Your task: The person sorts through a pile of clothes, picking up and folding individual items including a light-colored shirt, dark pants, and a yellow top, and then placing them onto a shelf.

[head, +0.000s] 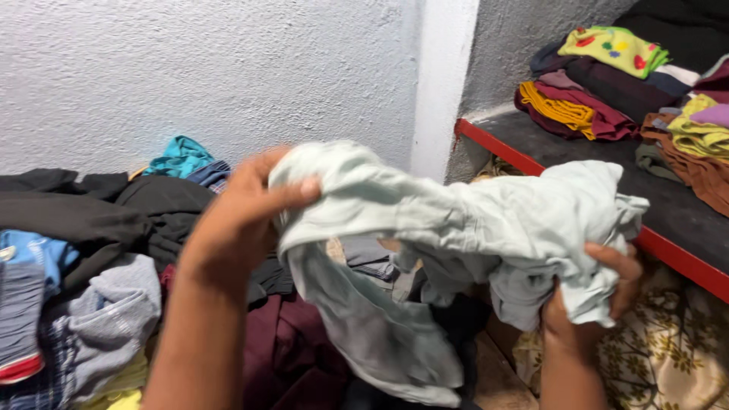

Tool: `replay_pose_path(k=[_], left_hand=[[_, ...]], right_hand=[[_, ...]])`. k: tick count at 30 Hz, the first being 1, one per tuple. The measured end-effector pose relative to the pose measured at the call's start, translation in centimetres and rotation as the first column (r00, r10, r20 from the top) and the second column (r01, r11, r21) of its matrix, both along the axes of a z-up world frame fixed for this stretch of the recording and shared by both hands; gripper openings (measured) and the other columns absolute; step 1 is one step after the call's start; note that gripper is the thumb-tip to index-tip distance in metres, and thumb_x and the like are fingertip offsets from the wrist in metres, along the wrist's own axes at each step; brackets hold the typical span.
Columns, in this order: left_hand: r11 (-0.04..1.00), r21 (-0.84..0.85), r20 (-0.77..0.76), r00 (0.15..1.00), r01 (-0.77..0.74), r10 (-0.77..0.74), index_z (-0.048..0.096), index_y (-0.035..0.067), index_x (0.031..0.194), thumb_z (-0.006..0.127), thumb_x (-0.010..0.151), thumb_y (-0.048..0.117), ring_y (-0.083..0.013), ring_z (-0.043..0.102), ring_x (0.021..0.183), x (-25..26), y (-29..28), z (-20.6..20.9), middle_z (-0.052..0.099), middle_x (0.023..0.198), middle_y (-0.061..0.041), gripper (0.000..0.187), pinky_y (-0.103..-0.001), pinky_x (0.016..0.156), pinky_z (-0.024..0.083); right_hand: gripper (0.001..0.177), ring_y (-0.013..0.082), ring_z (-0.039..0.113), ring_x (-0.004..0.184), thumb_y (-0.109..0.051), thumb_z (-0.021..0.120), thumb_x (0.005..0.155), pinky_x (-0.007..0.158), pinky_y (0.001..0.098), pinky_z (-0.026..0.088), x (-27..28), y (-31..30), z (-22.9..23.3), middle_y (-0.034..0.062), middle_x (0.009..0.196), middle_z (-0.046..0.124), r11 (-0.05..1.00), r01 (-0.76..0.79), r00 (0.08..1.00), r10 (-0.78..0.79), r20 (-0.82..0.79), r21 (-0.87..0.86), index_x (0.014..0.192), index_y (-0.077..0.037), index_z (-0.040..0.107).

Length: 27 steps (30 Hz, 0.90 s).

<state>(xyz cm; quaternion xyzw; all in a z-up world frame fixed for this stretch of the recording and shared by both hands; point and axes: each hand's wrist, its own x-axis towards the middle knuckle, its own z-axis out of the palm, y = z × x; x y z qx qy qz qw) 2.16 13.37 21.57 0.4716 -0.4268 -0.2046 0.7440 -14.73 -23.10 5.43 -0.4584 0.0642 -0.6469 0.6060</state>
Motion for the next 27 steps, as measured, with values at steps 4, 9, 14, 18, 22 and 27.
replay_pose_path(k=[4,9,14,18,22,27], left_hand=[[0.705,-0.212,0.791,0.304,-0.677,0.531,0.076,0.003,0.109,0.077,0.088,0.013,-0.0131,0.070,0.080,-2.1,1.3,7.7,0.076,0.097,-0.009,0.023,-0.028,0.070,0.057],[0.552,0.076,0.889,0.307,-0.831,0.340,0.077,0.008,0.114,0.083,0.083,0.026,-0.0147,0.072,0.073,-3.5,4.3,7.5,0.076,0.090,-0.009,0.036,-0.031,0.065,0.057],[0.636,0.697,0.593,0.765,-0.330,-0.252,0.077,0.007,0.119,0.076,0.088,0.041,-0.0118,0.074,0.087,-0.8,8.5,3.2,0.081,0.100,-0.004,0.046,-0.030,0.076,0.059],[0.550,0.757,0.480,0.871,-0.353,-0.102,0.079,0.009,0.115,0.069,0.086,0.040,-0.0162,0.073,0.081,1.8,6.8,-0.7,0.082,0.094,-0.005,0.043,-0.033,0.077,0.061],[0.548,0.562,0.782,0.613,-0.620,-0.110,0.075,0.015,0.114,0.067,0.089,0.037,-0.0220,0.075,0.095,5.5,2.5,-3.7,0.080,0.103,-0.005,0.035,-0.038,0.083,0.057],[0.452,0.426,0.885,0.464,-0.784,-0.029,0.067,0.018,0.128,0.071,0.081,0.047,-0.0325,0.068,0.111,8.9,-4.7,-11.0,0.074,0.118,-0.010,0.055,-0.046,0.092,0.054]], right_hand=[[0.067,0.0226,0.074,0.103,-0.001,0.077,0.072,0.091,0.0333,0.057,0.5,0.8,-0.3,0.0086,0.112,0.078,0.998,-0.041,0.993,0.036,-0.112,-0.048,0.134,-0.022,0.065],[0.066,0.0220,0.075,0.102,0.000,0.077,0.072,0.090,0.0328,0.057,1.0,2.1,-0.5,0.0083,0.111,0.079,0.961,-0.161,0.907,0.054,-0.417,-0.226,0.133,-0.022,0.066],[0.065,0.0214,0.076,0.101,0.000,0.077,0.072,0.089,0.0322,0.058,1.1,2.1,0.5,0.0081,0.110,0.079,0.690,-0.659,0.253,-0.173,-0.952,-0.300,0.132,-0.022,0.067],[0.069,0.0247,0.070,0.114,0.009,0.068,0.061,0.094,0.0344,0.054,2.3,2.8,-0.5,0.0058,0.120,0.074,0.533,-0.798,0.204,-0.197,-0.959,-0.280,0.124,-0.018,0.070],[0.060,0.0302,0.065,0.112,0.012,0.057,0.048,0.095,0.0361,0.050,2.5,2.3,-0.4,0.0096,0.106,0.073,0.388,-0.783,0.442,-0.203,-0.874,-0.487,0.103,-0.010,0.070],[0.033,0.0226,0.066,0.104,-0.008,0.084,0.067,0.089,0.0331,0.055,2.3,2.2,-0.2,0.0036,0.096,0.071,0.449,-0.764,0.426,-0.189,-0.885,-0.464,0.098,-0.012,0.072]])
